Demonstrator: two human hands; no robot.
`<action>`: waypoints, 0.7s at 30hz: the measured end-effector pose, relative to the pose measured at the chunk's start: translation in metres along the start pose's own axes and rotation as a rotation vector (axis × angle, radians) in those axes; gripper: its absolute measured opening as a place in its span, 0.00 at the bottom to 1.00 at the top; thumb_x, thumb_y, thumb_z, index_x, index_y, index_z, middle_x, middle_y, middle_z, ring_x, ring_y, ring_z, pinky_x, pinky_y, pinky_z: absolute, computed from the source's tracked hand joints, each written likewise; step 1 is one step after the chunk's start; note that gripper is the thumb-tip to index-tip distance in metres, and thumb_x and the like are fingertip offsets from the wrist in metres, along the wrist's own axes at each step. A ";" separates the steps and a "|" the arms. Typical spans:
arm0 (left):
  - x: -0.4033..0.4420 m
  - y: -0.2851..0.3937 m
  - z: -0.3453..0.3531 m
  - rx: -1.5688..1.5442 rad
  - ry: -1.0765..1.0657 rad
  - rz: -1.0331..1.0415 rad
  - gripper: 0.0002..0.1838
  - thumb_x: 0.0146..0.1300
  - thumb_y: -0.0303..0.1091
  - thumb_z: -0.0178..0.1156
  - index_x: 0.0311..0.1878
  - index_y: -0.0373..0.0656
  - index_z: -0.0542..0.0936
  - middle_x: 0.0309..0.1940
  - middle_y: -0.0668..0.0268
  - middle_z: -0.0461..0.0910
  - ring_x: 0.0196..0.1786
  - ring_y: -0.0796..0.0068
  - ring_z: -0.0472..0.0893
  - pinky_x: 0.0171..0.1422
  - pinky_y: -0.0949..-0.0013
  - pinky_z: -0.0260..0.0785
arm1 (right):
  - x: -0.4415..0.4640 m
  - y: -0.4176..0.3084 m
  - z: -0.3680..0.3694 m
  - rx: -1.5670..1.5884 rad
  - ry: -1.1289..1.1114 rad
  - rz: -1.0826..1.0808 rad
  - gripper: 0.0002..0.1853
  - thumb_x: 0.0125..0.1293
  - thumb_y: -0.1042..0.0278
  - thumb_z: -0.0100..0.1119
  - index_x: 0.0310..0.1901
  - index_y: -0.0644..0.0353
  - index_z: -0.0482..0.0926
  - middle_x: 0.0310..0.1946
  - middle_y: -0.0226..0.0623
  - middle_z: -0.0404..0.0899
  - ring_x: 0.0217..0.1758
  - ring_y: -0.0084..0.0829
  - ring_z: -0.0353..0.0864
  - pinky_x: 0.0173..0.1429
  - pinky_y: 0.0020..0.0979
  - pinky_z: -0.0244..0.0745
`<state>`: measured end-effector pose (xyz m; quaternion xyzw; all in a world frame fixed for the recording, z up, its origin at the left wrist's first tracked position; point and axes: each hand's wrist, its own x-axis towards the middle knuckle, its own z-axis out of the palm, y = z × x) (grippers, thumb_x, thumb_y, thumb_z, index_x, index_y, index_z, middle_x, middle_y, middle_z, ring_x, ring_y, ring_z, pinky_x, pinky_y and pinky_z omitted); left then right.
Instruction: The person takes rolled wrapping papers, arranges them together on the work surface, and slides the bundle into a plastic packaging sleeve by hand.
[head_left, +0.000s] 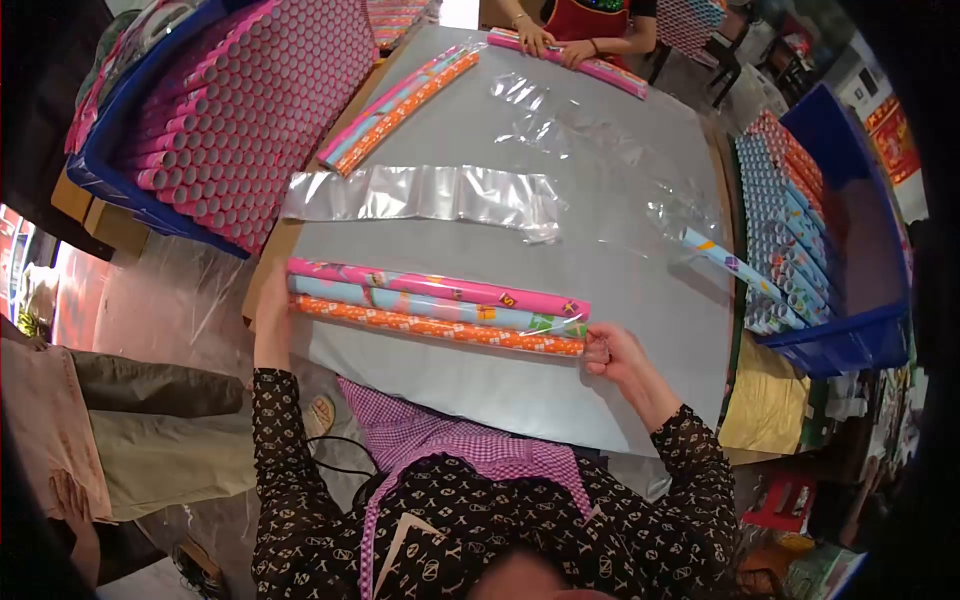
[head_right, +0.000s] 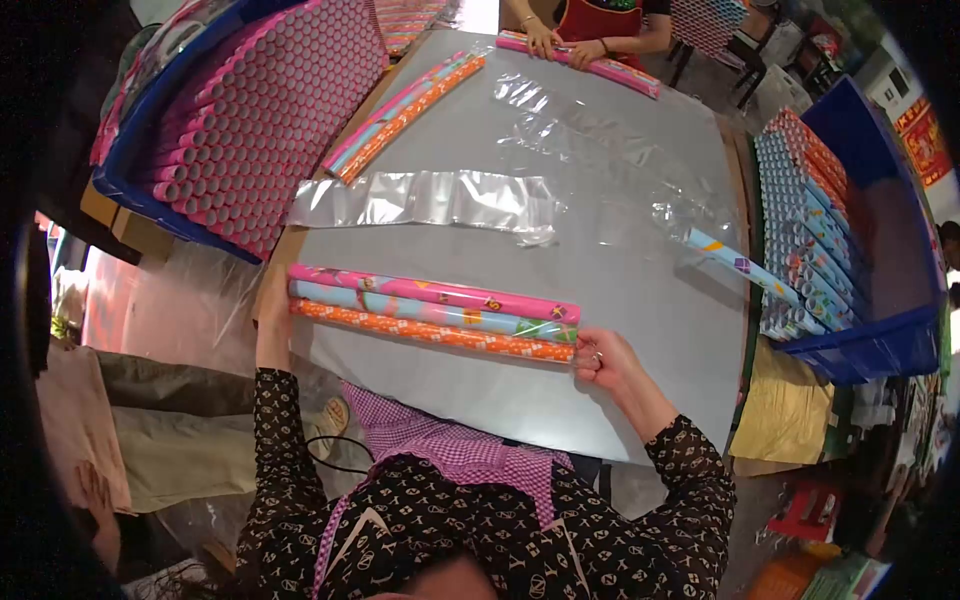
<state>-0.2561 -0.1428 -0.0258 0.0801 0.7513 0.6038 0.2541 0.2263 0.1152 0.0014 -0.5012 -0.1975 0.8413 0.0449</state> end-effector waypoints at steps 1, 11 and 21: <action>0.003 0.002 -0.004 0.000 -0.006 0.003 0.29 0.76 0.54 0.43 0.58 0.36 0.78 0.52 0.64 0.79 0.51 0.71 0.77 0.58 0.66 0.68 | -0.005 -0.002 0.003 -0.019 -0.027 -0.077 0.11 0.64 0.70 0.50 0.24 0.53 0.64 0.13 0.20 0.54 0.12 0.16 0.51 0.16 0.25 0.47; -0.016 0.056 -0.025 -1.142 -0.490 0.507 0.24 0.73 0.59 0.47 0.49 0.46 0.76 0.30 0.69 0.76 0.39 0.74 0.76 0.63 0.60 0.68 | -0.055 -0.023 0.025 -0.127 -0.241 -0.283 0.06 0.64 0.68 0.56 0.31 0.60 0.74 0.16 0.22 0.62 0.14 0.16 0.56 0.18 0.23 0.53; -0.041 0.038 -0.042 -0.263 -0.521 -0.425 0.47 0.66 0.75 0.36 0.71 0.40 0.61 0.44 0.54 0.80 0.36 0.63 0.81 0.38 0.61 0.75 | -0.078 -0.051 0.001 -0.172 -0.248 -0.626 0.07 0.62 0.69 0.55 0.34 0.65 0.75 0.16 0.28 0.69 0.12 0.18 0.61 0.16 0.24 0.55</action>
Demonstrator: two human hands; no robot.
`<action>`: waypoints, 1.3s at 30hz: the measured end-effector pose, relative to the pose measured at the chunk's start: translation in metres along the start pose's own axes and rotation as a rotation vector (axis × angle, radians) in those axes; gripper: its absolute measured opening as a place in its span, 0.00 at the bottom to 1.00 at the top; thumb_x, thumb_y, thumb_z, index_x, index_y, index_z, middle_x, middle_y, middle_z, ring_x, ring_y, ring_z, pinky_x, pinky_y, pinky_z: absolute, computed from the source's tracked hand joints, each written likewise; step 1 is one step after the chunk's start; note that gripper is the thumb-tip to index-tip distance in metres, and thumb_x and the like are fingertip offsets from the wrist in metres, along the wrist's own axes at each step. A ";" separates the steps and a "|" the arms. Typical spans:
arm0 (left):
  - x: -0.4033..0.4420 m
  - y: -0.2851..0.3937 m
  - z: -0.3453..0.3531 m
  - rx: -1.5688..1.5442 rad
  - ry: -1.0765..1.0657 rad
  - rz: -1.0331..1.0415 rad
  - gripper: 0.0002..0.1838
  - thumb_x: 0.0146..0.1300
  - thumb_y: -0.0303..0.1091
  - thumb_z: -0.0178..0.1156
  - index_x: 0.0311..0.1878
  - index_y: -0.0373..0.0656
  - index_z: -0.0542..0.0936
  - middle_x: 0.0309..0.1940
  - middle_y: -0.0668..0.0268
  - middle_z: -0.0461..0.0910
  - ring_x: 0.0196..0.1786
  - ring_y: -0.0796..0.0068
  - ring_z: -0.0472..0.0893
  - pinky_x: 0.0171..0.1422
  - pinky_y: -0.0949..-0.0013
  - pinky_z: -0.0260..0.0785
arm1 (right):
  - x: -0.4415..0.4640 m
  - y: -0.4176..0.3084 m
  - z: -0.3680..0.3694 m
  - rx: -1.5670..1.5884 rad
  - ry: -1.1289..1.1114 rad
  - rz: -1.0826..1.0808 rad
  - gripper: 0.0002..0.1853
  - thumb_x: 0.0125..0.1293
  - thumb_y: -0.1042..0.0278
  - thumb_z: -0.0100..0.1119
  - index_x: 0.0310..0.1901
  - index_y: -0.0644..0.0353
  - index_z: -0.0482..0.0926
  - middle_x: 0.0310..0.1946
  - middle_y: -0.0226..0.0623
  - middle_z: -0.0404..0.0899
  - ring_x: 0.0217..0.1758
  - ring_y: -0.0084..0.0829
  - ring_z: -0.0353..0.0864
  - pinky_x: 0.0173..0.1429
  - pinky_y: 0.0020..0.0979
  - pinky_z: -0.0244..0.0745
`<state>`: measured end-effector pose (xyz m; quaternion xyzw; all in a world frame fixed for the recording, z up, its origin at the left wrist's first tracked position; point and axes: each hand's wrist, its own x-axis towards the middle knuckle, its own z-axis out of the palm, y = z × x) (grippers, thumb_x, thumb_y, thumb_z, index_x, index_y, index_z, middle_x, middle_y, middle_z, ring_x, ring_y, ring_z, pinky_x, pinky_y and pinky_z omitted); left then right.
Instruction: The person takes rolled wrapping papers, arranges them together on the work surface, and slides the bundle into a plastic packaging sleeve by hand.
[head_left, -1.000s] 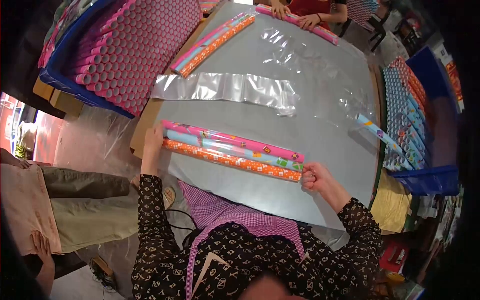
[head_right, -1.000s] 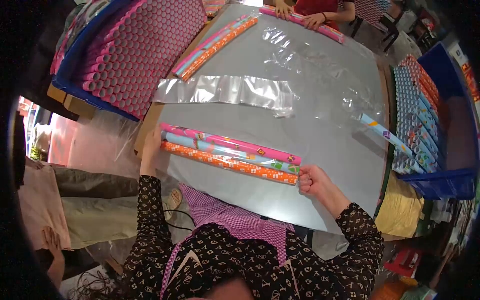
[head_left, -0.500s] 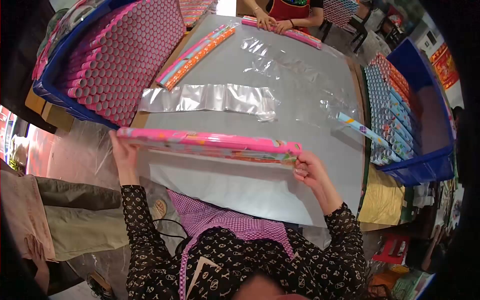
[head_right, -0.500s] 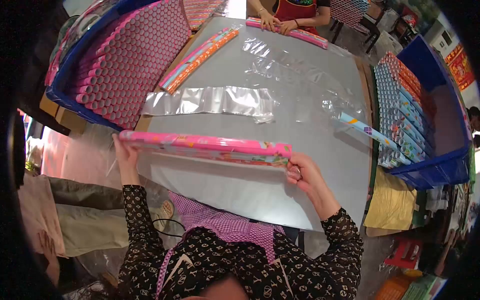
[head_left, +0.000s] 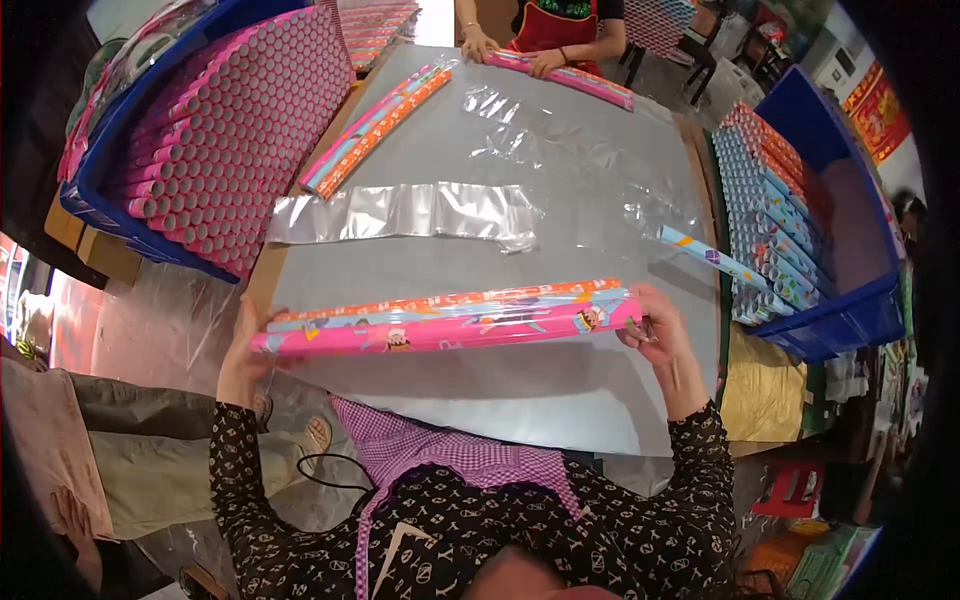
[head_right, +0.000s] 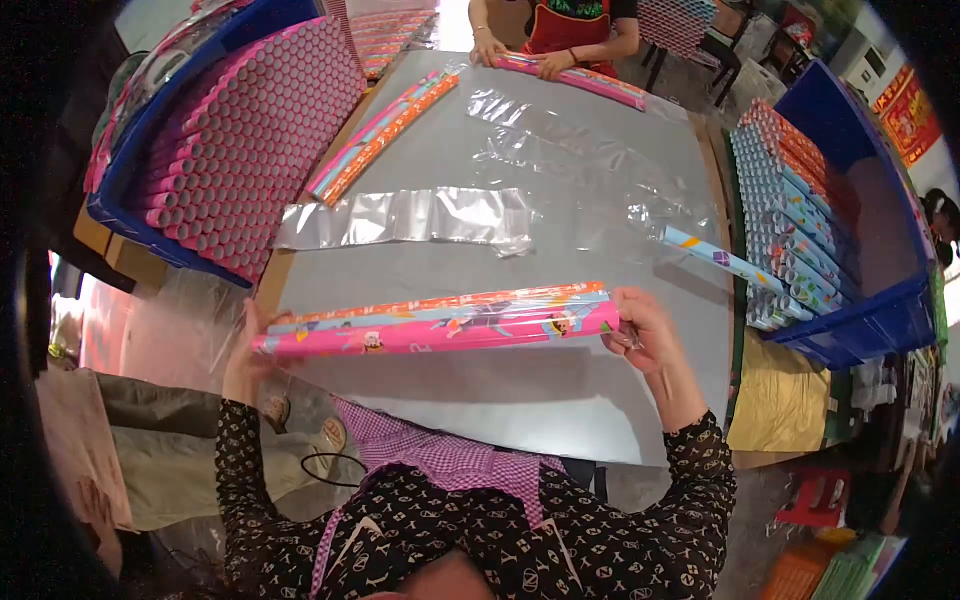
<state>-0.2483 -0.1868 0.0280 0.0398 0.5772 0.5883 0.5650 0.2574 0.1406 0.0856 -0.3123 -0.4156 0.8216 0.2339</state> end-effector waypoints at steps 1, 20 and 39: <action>-0.003 -0.001 -0.007 0.189 -0.116 -0.161 0.44 0.68 0.73 0.35 0.68 0.41 0.66 0.31 0.59 0.83 0.22 0.70 0.80 0.22 0.68 0.73 | -0.002 -0.004 0.004 -0.019 0.005 -0.048 0.05 0.61 0.70 0.54 0.32 0.63 0.74 0.16 0.28 0.69 0.12 0.19 0.61 0.16 0.24 0.55; 0.001 0.027 0.008 -0.226 -0.319 0.438 0.34 0.67 0.68 0.45 0.39 0.41 0.77 0.57 0.55 0.76 0.54 0.60 0.77 0.61 0.54 0.70 | -0.026 -0.075 0.038 -0.882 -0.410 -0.144 0.11 0.65 0.65 0.60 0.29 0.61 0.78 0.21 0.20 0.69 0.25 0.14 0.65 0.28 0.22 0.59; -0.003 0.037 0.033 -0.007 0.140 0.417 0.47 0.65 0.75 0.38 0.72 0.43 0.63 0.65 0.55 0.70 0.65 0.55 0.73 0.64 0.54 0.68 | 0.014 -0.044 0.000 -0.867 -0.132 0.094 0.07 0.62 0.66 0.61 0.29 0.58 0.78 0.20 0.20 0.70 0.21 0.13 0.65 0.25 0.20 0.60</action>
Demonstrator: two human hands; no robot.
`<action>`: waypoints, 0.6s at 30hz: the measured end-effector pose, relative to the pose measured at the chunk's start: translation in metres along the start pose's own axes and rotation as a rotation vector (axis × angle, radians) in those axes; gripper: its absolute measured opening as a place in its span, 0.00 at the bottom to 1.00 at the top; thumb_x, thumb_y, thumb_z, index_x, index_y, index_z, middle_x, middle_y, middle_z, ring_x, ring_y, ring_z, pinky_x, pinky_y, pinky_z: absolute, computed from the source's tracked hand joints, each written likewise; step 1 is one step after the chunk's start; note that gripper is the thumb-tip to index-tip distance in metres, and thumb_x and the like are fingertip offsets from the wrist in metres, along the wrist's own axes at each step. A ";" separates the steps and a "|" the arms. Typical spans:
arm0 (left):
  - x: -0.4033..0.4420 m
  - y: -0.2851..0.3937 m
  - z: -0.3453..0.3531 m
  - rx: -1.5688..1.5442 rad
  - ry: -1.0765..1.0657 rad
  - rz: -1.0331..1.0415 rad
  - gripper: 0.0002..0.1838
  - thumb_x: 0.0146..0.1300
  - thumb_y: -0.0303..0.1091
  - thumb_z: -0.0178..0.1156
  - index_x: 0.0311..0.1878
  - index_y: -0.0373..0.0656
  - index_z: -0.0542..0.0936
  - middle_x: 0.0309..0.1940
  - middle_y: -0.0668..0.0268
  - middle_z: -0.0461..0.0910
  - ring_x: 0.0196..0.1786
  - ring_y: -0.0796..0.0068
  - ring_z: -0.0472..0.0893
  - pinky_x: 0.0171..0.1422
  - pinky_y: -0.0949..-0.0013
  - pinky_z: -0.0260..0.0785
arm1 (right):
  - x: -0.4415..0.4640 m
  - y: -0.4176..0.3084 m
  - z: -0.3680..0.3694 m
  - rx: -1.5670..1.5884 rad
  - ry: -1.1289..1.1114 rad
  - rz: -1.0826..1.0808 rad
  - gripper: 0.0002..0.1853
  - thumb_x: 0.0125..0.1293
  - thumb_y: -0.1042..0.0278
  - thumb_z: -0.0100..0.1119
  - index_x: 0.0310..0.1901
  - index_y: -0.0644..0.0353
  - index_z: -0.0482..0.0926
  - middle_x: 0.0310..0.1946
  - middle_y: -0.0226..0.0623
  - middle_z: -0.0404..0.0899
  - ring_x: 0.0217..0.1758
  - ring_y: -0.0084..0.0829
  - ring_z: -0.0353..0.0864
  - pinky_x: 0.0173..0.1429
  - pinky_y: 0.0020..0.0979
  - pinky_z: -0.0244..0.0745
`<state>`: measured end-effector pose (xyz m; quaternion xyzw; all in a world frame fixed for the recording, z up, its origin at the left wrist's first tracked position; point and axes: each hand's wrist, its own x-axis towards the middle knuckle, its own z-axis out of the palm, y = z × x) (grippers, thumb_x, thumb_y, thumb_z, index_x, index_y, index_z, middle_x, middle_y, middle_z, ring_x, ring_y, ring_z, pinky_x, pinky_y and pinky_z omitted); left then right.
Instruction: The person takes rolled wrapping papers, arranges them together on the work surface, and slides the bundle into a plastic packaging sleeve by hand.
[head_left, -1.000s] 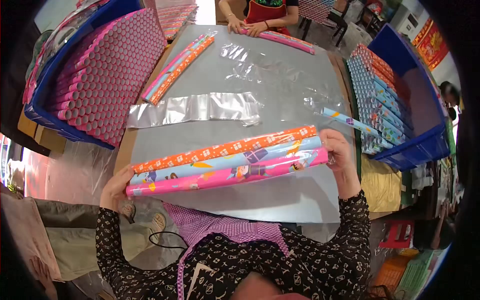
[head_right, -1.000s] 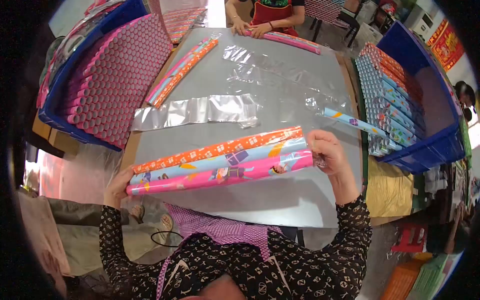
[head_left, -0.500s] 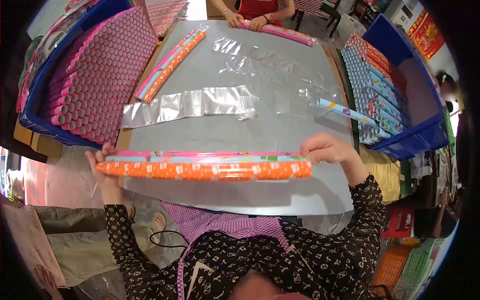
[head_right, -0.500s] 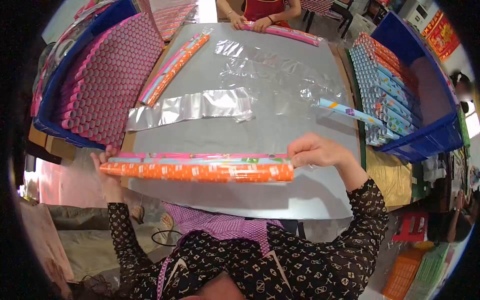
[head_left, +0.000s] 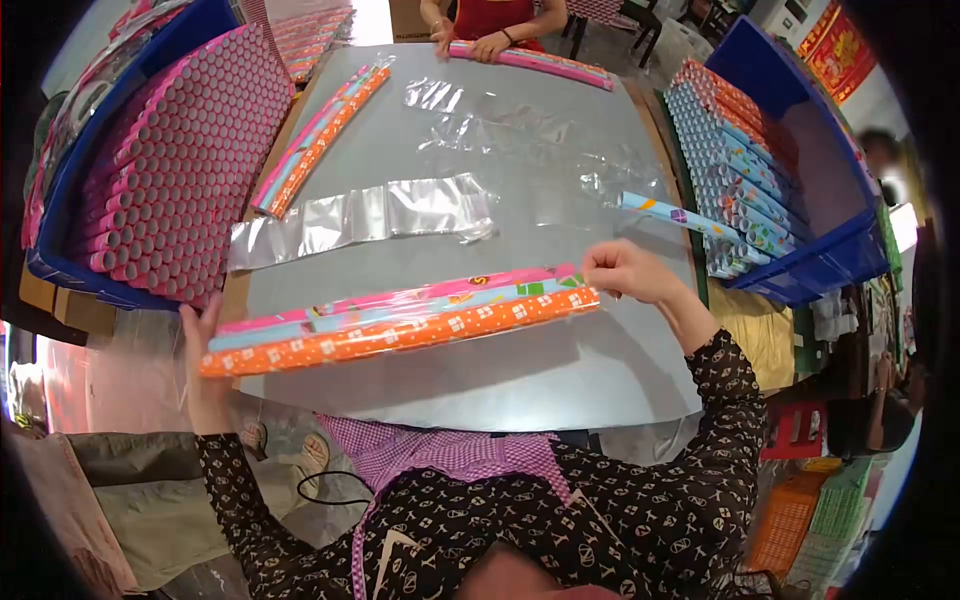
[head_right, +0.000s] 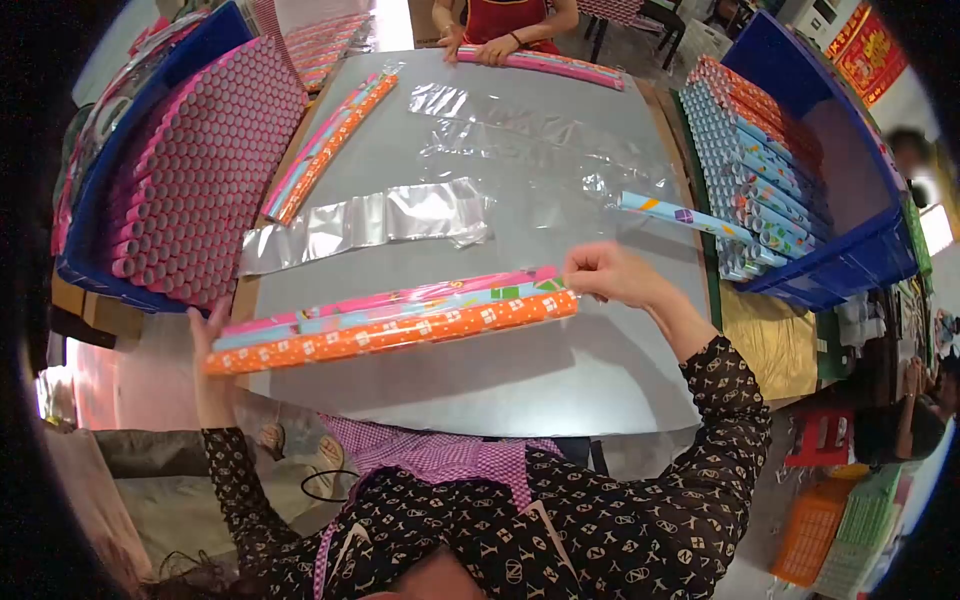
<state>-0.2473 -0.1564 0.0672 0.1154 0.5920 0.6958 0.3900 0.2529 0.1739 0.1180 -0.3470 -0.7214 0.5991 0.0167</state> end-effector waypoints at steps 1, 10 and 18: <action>-0.010 -0.006 0.001 0.074 0.016 -0.121 0.49 0.65 0.77 0.36 0.72 0.42 0.63 0.61 0.56 0.74 0.60 0.55 0.78 0.57 0.55 0.75 | 0.002 0.001 -0.002 0.004 0.004 0.002 0.07 0.62 0.66 0.61 0.29 0.58 0.78 0.20 0.20 0.70 0.21 0.13 0.65 0.25 0.20 0.60; -0.019 -0.046 -0.017 0.266 0.115 -0.315 0.40 0.70 0.70 0.35 0.61 0.41 0.71 0.42 0.60 0.80 0.37 0.69 0.82 0.35 0.65 0.76 | 0.020 -0.008 0.012 -0.059 0.029 -0.036 0.08 0.61 0.65 0.61 0.28 0.58 0.77 0.19 0.21 0.70 0.20 0.13 0.65 0.23 0.21 0.58; -0.024 -0.040 -0.013 0.678 0.075 0.601 0.33 0.72 0.64 0.44 0.55 0.38 0.69 0.44 0.64 0.74 0.45 0.73 0.76 0.52 0.70 0.71 | 0.078 0.023 0.000 0.242 0.185 0.171 0.08 0.61 0.68 0.60 0.26 0.56 0.75 0.15 0.22 0.65 0.14 0.15 0.59 0.16 0.25 0.51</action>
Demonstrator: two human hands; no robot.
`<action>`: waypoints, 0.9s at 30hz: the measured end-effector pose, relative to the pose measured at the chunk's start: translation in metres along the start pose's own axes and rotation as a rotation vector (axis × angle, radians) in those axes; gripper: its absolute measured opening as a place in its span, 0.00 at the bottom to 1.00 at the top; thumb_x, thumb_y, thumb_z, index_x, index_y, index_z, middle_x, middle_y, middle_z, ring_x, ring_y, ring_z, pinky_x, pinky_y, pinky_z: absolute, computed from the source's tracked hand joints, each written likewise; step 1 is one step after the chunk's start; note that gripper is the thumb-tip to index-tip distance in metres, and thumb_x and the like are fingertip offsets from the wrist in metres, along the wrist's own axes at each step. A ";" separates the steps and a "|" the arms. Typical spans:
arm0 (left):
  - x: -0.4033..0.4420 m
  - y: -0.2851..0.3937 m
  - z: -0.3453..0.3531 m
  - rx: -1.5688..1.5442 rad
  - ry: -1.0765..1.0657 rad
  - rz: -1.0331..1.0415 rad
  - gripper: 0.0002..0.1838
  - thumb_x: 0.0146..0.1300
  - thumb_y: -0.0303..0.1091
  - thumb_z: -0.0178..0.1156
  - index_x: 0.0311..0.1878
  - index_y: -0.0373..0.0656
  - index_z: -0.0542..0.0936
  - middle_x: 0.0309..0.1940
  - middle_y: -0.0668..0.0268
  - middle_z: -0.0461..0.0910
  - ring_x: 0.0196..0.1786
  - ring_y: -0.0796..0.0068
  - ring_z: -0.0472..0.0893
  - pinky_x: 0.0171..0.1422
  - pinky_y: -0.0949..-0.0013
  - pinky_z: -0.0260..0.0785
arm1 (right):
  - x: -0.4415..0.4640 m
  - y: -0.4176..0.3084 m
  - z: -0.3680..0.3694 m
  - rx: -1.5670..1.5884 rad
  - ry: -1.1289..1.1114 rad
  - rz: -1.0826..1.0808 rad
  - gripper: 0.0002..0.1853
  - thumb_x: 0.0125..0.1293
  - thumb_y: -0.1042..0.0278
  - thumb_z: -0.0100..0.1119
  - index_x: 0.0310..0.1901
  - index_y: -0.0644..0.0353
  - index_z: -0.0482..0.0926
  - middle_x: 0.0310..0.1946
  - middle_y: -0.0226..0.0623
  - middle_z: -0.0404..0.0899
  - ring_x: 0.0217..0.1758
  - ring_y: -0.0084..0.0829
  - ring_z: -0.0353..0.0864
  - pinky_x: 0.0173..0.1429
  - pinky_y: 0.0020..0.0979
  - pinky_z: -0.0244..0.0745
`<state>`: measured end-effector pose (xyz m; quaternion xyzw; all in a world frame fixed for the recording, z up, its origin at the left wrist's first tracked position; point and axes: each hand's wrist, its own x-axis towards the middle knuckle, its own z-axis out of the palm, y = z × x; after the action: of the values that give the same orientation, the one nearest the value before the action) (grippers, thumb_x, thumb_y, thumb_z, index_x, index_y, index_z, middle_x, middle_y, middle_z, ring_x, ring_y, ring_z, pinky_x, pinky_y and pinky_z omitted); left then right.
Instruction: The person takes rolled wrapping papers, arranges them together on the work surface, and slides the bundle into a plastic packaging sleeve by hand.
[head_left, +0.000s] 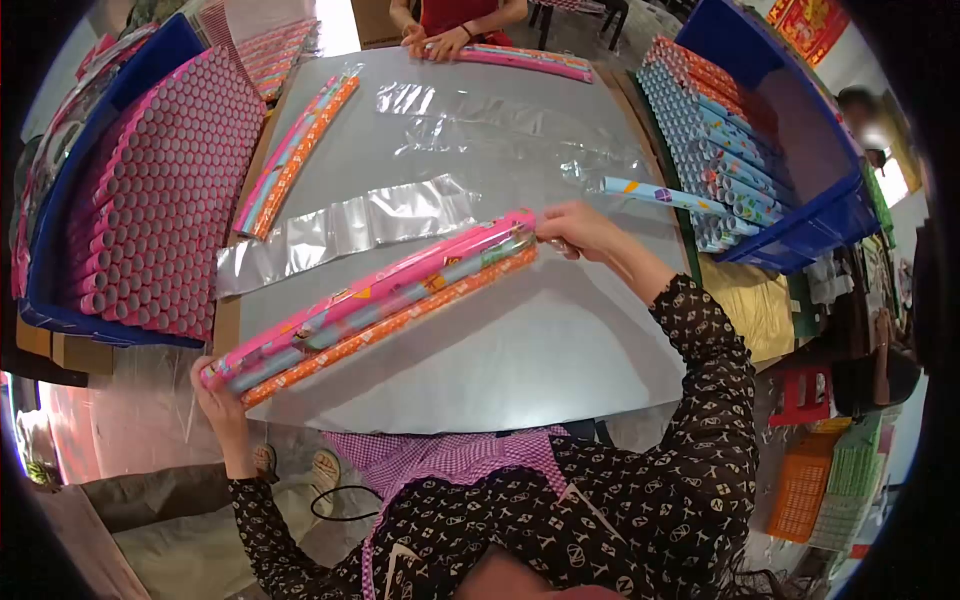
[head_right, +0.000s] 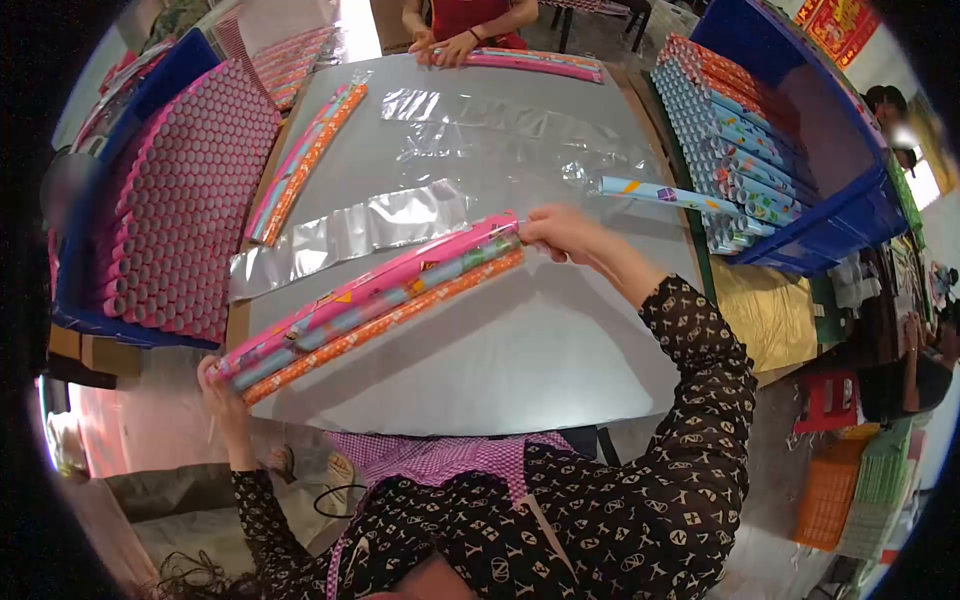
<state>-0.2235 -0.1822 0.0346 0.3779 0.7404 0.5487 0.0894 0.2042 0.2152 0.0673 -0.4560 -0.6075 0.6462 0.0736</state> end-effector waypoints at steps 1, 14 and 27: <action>0.002 -0.009 -0.001 0.068 0.086 0.203 0.34 0.71 0.64 0.45 0.56 0.37 0.70 0.45 0.62 0.75 0.45 0.72 0.76 0.51 0.70 0.71 | 0.007 -0.001 -0.001 0.003 0.005 -0.001 0.08 0.61 0.68 0.60 0.26 0.56 0.75 0.15 0.22 0.65 0.14 0.15 0.59 0.16 0.25 0.51; -0.016 0.041 0.016 -0.731 0.537 0.043 0.38 0.72 0.68 0.35 0.33 0.39 0.77 0.25 0.59 0.76 0.30 0.69 0.74 0.38 0.68 0.68 | 0.077 0.017 0.004 0.817 -0.250 0.216 0.06 0.62 0.71 0.55 0.30 0.52 0.69 0.20 0.21 0.63 0.17 0.14 0.54 0.22 0.21 0.47; -0.010 -0.017 -0.010 -0.809 0.387 -0.417 0.31 0.73 0.62 0.44 0.44 0.38 0.78 0.33 0.59 0.80 0.34 0.67 0.80 0.42 0.66 0.75 | 0.049 0.001 0.041 0.807 -0.405 -0.237 0.04 0.63 0.69 0.56 0.37 0.57 0.76 0.20 0.26 0.68 0.18 0.20 0.62 0.22 0.27 0.58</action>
<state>-0.2298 -0.1981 0.0203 0.0480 0.5307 0.8228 0.1976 0.1490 0.2177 0.0355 -0.1833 -0.3576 0.8940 0.1983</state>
